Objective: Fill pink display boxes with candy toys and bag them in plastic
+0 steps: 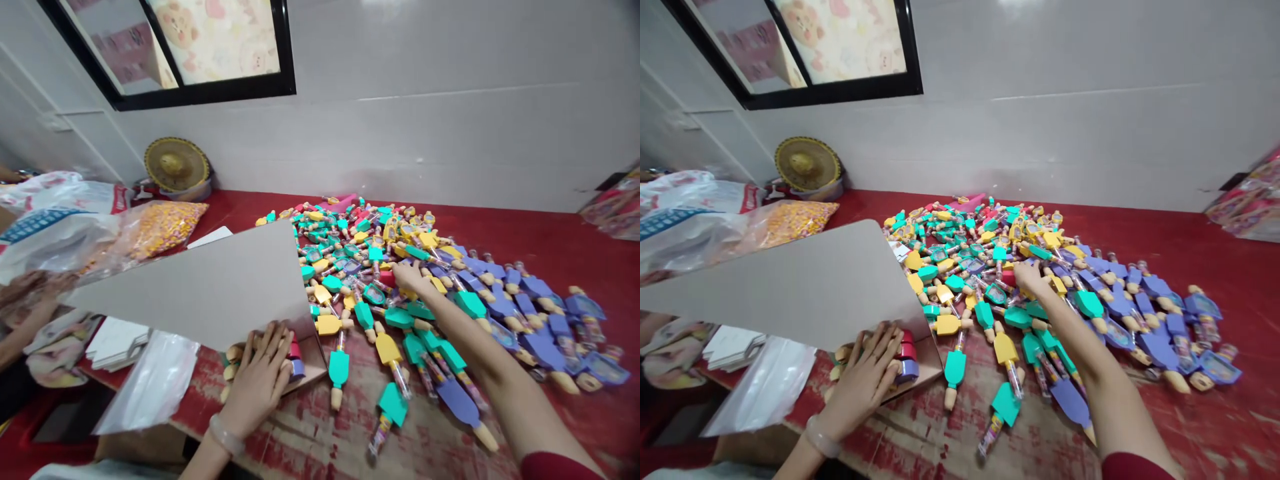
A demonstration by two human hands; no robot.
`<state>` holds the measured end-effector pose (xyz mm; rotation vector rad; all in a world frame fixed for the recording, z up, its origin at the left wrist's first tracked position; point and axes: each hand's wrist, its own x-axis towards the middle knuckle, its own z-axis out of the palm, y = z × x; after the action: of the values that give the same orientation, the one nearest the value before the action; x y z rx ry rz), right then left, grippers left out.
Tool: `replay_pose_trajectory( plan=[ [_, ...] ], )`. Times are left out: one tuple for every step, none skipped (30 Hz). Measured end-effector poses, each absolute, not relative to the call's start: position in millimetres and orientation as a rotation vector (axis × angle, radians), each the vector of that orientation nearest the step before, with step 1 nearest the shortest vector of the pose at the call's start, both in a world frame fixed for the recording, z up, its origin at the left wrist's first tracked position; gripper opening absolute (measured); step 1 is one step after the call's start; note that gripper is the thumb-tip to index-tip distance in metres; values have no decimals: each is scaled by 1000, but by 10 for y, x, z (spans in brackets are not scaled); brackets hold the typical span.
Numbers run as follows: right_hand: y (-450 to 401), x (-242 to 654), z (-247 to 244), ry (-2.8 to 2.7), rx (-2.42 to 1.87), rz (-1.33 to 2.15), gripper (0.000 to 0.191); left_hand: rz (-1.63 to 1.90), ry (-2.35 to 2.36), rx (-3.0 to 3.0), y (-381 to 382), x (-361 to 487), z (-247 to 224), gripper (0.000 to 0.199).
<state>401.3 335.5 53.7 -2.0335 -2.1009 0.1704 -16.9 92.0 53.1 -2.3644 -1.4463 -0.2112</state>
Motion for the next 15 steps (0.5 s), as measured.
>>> replay_pose_trajectory(
  plan=[
    [3262, 4051, 567, -2154, -2018, 144, 21, -232, -1441, -2373, 915, -166, 548, 64],
    [3149, 4087, 616, -2200, -2006, 118, 26, -269, -1436, -2377, 909, -147, 581, 63],
    [3015, 4114, 684, -2233, -2001, 91, 29, -325, -1431, -2375, 904, -105, 630, 61],
    [2857, 4127, 769, -2256, -1993, 65, 32, -396, -1420, -2373, 898, -31, 693, 60],
    [2674, 4117, 866, -2273, -1970, 51, 33, -472, -1403, -2376, 893, 76, 765, 58],
    [2469, 4081, 972, -2293, -1922, 72, 34, -542, -1382, -2393, 889, 214, 839, 57],
    [2246, 4018, 1082, -2312, -1842, 148, 35, -595, -1357, -2427, 885, 377, 910, 58],
    [2014, 3933, 1193, -2323, -1730, 286, 37, -624, -1333, -2481, 884, 551, 969, 59],
    [1781, 3835, 1305, -2314, -1599, 467, 41, -631, -1330, -2546, 885, 719, 1012, 62],
    [1555, 3736, 1415, -2285, -1470, 657, 46, -625, -1361, -2612, 887, 865, 1039, 62],
    [1349, 3644, 1523, -2255, -1361, 817, 51, -625, -1427, -2677, 889, 973, 1050, 60],
    [1172, 3565, 1625, -2254, -1265, 926, 55, -632, -1491, -2766, 887, 1034, 1049, 59],
    [1033, 3497, 1719, -2284, -1175, 971, 56, -651, -1520, -2885, 880, 1044, 1040, 58],
    [935, 3433, 1799, -2340, -1086, 963, 53, -681, -1501, -3017, 868, 1006, 1029, 58],
    [880, 3362, 1861, -2402, -999, 927, 47, -713, -1441, -3127, 854, 927, 1016, 59]
  ],
)
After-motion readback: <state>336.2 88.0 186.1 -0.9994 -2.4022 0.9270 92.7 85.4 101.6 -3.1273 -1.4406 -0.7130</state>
